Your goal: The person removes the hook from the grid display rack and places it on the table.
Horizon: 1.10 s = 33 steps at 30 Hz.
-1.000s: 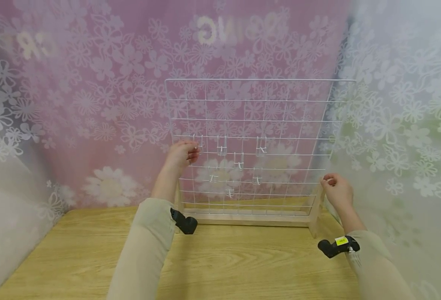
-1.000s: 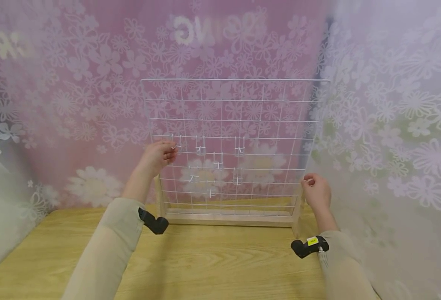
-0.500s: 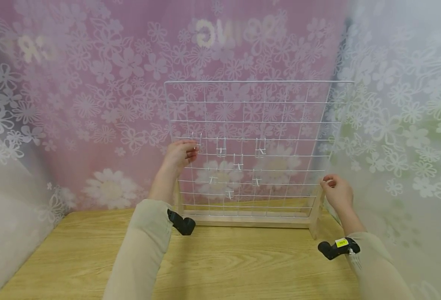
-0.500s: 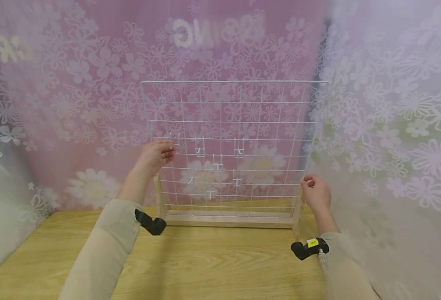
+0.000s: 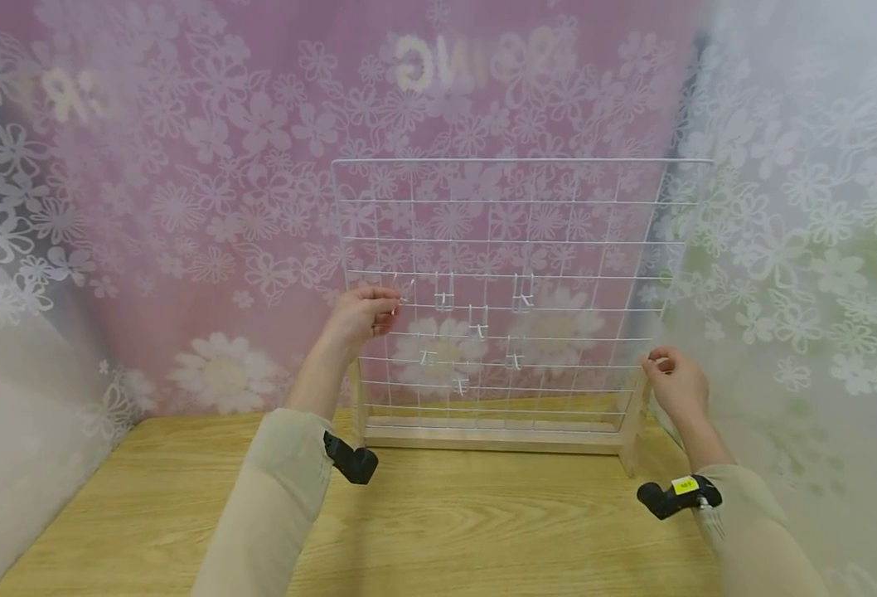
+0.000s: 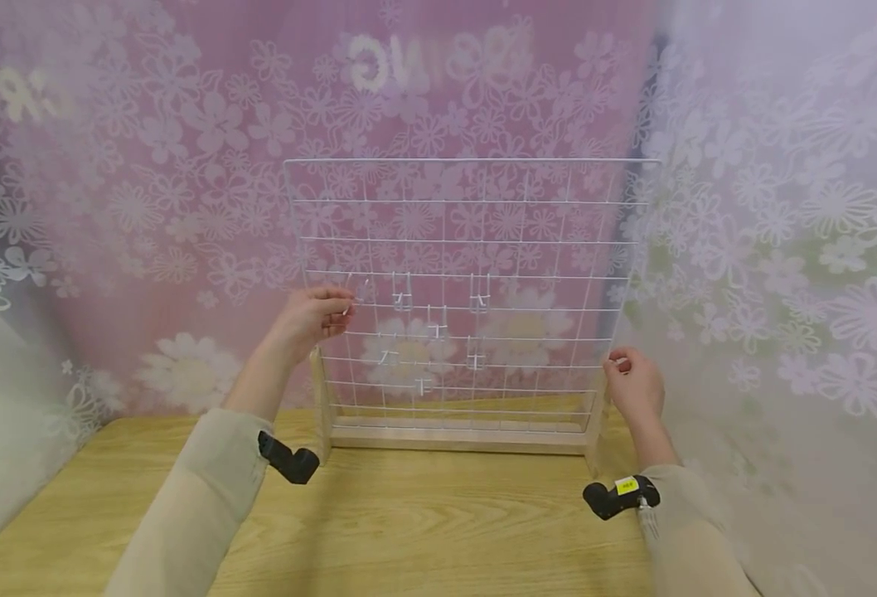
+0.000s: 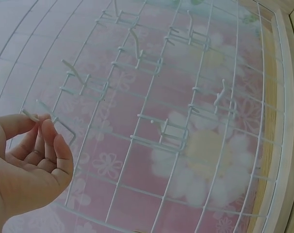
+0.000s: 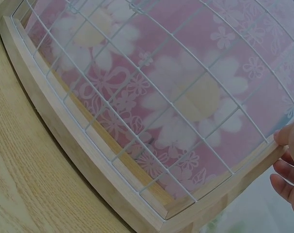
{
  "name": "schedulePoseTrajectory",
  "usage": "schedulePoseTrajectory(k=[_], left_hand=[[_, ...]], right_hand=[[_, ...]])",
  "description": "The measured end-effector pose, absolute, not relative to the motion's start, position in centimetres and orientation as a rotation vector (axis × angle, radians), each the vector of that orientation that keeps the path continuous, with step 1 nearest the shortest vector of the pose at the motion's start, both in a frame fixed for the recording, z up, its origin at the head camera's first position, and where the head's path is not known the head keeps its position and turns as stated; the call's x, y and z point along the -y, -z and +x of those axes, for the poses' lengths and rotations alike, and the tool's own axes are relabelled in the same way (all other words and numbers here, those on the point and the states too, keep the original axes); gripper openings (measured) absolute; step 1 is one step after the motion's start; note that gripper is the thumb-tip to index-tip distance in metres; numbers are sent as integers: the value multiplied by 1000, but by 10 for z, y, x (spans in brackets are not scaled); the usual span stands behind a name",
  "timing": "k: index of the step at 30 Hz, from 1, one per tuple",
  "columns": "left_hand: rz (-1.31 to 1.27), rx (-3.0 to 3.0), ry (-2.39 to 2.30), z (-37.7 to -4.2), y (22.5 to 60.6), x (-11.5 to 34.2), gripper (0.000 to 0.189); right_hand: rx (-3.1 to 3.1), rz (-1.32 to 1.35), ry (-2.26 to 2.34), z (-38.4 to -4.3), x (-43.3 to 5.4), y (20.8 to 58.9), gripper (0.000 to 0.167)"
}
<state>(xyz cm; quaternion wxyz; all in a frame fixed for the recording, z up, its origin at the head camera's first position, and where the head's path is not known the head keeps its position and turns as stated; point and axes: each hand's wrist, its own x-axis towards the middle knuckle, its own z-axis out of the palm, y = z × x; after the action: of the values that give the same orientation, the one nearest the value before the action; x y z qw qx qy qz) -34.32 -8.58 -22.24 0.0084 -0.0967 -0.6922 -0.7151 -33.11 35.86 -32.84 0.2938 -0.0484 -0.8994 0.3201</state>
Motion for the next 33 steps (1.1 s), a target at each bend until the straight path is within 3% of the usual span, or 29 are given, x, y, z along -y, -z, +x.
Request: schedulePoseTrajectory(k=[10, 24, 33], left_hand=[[-375, 2247, 2180, -337, 235, 88, 8], [-421, 2337, 2169, -328, 262, 93, 16], [-451, 2410, 2124, -327, 282, 96, 8]], right_hand=[[2394, -112, -849, -328, -358, 328, 26], [2402, -97, -828, -330, -357, 327, 24], [2395, -80, -824, -330, -358, 327, 26]])
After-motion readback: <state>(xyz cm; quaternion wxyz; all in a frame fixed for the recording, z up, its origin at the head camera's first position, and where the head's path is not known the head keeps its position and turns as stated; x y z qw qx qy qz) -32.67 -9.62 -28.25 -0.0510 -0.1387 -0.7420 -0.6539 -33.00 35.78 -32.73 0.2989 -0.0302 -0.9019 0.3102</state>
